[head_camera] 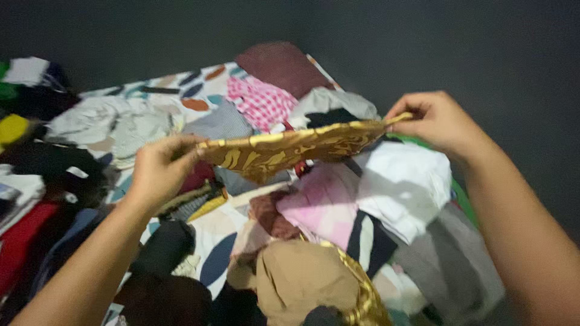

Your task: The person folds several garments on a bed, including a white checkered shirt and a gold-patterned cloth. They smooth and align each item before folding it into a compact rectangle and placing it on a growing stack.

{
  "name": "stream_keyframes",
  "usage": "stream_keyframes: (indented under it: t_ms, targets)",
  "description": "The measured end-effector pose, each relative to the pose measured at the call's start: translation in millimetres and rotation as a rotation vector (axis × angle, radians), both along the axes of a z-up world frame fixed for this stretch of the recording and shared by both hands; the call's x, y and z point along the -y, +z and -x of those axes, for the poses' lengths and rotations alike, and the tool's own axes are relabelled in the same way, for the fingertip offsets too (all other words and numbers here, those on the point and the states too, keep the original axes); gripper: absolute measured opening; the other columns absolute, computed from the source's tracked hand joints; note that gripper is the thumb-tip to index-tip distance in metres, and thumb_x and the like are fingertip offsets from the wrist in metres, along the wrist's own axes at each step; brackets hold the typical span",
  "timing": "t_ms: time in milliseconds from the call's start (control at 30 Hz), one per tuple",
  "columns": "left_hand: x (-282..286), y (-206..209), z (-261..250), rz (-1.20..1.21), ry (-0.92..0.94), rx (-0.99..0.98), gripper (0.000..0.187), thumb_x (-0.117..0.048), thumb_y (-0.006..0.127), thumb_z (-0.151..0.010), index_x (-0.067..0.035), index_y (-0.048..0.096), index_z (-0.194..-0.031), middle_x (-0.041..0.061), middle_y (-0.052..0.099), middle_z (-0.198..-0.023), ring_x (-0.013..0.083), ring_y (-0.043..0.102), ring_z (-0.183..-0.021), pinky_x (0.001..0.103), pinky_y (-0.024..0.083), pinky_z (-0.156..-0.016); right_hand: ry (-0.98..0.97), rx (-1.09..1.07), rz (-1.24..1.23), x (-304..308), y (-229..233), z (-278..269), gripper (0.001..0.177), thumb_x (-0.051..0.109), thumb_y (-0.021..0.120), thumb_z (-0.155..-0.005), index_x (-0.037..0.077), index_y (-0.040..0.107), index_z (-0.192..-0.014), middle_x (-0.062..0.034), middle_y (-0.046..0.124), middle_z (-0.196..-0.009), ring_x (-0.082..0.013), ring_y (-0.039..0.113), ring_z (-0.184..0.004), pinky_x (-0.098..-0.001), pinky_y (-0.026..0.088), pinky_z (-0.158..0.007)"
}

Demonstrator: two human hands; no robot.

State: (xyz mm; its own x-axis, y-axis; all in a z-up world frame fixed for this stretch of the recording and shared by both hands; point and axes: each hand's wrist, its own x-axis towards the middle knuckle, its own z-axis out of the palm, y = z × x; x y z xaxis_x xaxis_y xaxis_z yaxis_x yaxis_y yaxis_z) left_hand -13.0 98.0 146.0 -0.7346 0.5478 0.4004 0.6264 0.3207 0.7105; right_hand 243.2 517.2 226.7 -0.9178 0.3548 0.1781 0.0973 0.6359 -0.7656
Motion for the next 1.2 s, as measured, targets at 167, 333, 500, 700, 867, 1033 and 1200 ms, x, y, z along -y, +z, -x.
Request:
stream_keyframes:
  t_ms: [167,333,500,700,867,1033,1200]
  targets:
    - [12,-74,-48,0.103,-0.26,0.31,0.025,-0.009,0.072,-0.089,-0.004,0.078,-0.113,0.003,0.077,-0.088,0.0074,0.064,-0.069,0.027,0.055,-0.062,-0.005,0.421,-0.013,12,-62,-81,0.009,0.006,0.077,-0.079,0.004,0.08,-0.088,-0.0034,0.08,-0.084,-0.0103,0.071,-0.083,-0.0297,0.056,-0.079]
    - [38,-117,-70,0.262,-0.445,0.609,0.024,-0.012,0.074,-0.089,-0.003,0.082,-0.109,0.003,0.08,-0.09,0.0067,0.063,-0.076,0.028,0.053,-0.069,0.15,0.655,0.219,25,-107,-136,0.012,0.007,0.077,-0.081,0.005,0.077,-0.093,-0.0003,0.075,-0.082,-0.007,0.066,-0.081,-0.0281,0.053,-0.076]
    - [39,-145,-66,0.282,-0.494,0.765,0.025,-0.013,0.068,-0.092,-0.003,0.079,-0.112,0.001,0.08,-0.095,0.0056,0.068,-0.088,0.025,0.055,-0.082,0.196,0.729,0.399,23,-149,-137,0.014,0.009,0.074,-0.084,0.006,0.075,-0.097,0.0009,0.075,-0.082,-0.0071,0.066,-0.076,-0.0263,0.053,-0.071]
    - [-10,-193,-37,0.154,-0.314,0.69,0.027,-0.012,0.064,-0.099,-0.003,0.075,-0.122,0.006,0.073,-0.092,0.0133,0.065,-0.079,0.031,0.054,-0.074,-0.006,0.585,0.319,-5,-221,-85,0.014,0.012,0.072,-0.089,0.006,0.075,-0.101,-0.0016,0.072,-0.078,-0.0105,0.06,-0.066,-0.0279,0.049,-0.06]
    - [-83,-222,0,0.106,-0.068,0.379,0.03,-0.014,0.066,-0.096,-0.002,0.072,-0.123,0.011,0.075,-0.1,0.0215,0.074,-0.09,0.034,0.057,-0.081,-0.32,0.353,0.153,-36,-270,-29,0.022,0.011,0.074,-0.089,0.002,0.075,-0.108,-0.0074,0.076,-0.091,-0.0115,0.07,-0.075,-0.0275,0.057,-0.071]
    - [-139,-258,15,0.22,-0.111,-0.02,0.071,-0.022,0.079,-0.081,0.005,0.054,-0.142,0.033,0.061,-0.117,0.0448,0.06,-0.109,0.048,0.05,-0.092,-0.292,-0.037,0.009,-44,-319,-2,0.059,0.001,0.068,-0.08,0.004,0.056,-0.137,-0.0193,0.049,-0.136,-0.0218,0.072,-0.085,-0.031,0.06,-0.078]
    - [-157,-286,-38,0.504,-0.363,-0.063,0.053,-0.028,0.077,-0.084,-0.004,0.062,-0.128,0.025,0.061,-0.121,0.0417,0.061,-0.114,0.049,0.048,-0.099,-0.305,0.069,-0.143,-7,-375,-47,0.053,0.006,0.077,-0.081,0.004,0.06,-0.132,-0.0239,0.059,-0.125,-0.0328,0.064,-0.106,-0.0359,0.058,-0.088]
